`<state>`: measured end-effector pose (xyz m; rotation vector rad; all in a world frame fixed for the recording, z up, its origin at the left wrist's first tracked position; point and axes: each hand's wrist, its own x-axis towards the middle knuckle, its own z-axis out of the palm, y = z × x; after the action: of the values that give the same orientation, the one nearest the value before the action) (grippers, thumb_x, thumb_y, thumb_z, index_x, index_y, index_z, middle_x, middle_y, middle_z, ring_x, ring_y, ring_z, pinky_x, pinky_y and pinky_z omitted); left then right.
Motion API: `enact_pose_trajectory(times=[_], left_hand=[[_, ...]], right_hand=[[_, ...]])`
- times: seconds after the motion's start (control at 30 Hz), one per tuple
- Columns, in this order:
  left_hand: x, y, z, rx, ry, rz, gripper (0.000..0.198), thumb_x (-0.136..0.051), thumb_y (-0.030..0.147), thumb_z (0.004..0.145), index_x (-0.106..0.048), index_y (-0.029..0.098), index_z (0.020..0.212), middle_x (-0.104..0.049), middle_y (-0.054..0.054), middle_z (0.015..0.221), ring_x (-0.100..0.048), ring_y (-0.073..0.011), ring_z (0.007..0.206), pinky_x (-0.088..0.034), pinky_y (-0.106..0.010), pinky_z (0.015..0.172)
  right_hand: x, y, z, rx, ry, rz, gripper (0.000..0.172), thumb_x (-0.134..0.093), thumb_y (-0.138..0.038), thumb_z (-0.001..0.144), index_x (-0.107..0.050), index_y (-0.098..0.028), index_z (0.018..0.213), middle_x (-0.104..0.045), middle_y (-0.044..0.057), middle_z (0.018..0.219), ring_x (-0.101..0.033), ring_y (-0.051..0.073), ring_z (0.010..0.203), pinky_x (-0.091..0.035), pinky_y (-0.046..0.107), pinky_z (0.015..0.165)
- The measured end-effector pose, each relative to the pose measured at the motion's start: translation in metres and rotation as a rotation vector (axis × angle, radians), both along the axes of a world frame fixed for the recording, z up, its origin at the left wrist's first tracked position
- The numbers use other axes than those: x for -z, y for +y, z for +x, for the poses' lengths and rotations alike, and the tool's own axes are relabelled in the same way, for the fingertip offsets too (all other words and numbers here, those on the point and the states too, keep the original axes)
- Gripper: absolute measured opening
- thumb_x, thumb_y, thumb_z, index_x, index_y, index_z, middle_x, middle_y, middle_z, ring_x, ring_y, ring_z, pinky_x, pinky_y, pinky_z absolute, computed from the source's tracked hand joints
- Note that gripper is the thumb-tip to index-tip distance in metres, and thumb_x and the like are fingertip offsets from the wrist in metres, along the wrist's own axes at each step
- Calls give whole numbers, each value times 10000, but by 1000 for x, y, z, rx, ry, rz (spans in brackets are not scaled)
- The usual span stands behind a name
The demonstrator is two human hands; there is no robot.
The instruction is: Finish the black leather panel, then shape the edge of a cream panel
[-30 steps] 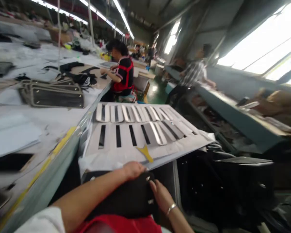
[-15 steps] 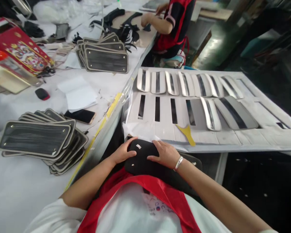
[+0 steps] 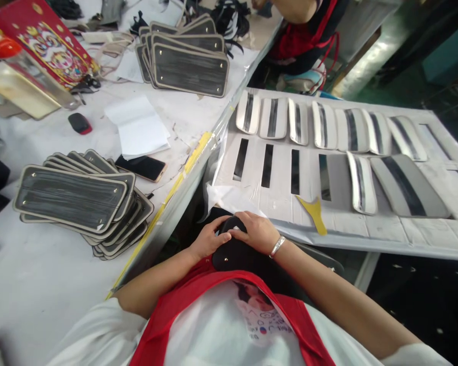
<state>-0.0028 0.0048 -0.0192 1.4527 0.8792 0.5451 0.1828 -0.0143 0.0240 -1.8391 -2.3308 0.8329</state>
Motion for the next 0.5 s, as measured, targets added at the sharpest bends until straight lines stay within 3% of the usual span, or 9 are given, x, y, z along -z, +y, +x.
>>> enact_pose_trajectory(times=[0.2, 0.33, 0.43, 0.5], left_hand=[[-2, 5, 2, -29, 7, -71, 557, -393, 580, 847, -567, 134, 1132, -625, -92, 1101, -572, -225, 1030, -438, -326, 917], [-3, 0, -14, -105, 21, -118, 561, -223, 540, 907, -576, 140, 1084, -609, -94, 1109, -548, -199, 1068, -432, -304, 918], [-7, -17, -35, -167, 118, -29, 425, -345, 514, 889, -547, 158, 1005, -601, -70, 974, -567, -173, 908, -460, -282, 786], [-11, -32, -46, -108, 166, -27, 342, -503, 506, 822, -505, 174, 906, -561, -15, 810, -534, -134, 727, -441, -249, 654]], right_hand=[[3, 6, -8, 65, -11, -47, 409, -409, -526, 877, -540, -184, 1060, -622, 67, 989, -593, 187, 886, -403, 269, 746], [6, 9, -8, 107, 49, -76, 357, -447, -503, 862, -560, -195, 1005, -632, 48, 940, -589, 175, 847, -397, 257, 724], [7, 14, -8, 129, 91, -127, 350, -476, -506, 838, -574, -195, 964, -635, 32, 889, -579, 164, 793, -393, 251, 684], [7, 16, -8, 148, 111, -162, 348, -491, -507, 823, -580, -196, 952, -634, 15, 843, -569, 155, 758, -386, 248, 657]])
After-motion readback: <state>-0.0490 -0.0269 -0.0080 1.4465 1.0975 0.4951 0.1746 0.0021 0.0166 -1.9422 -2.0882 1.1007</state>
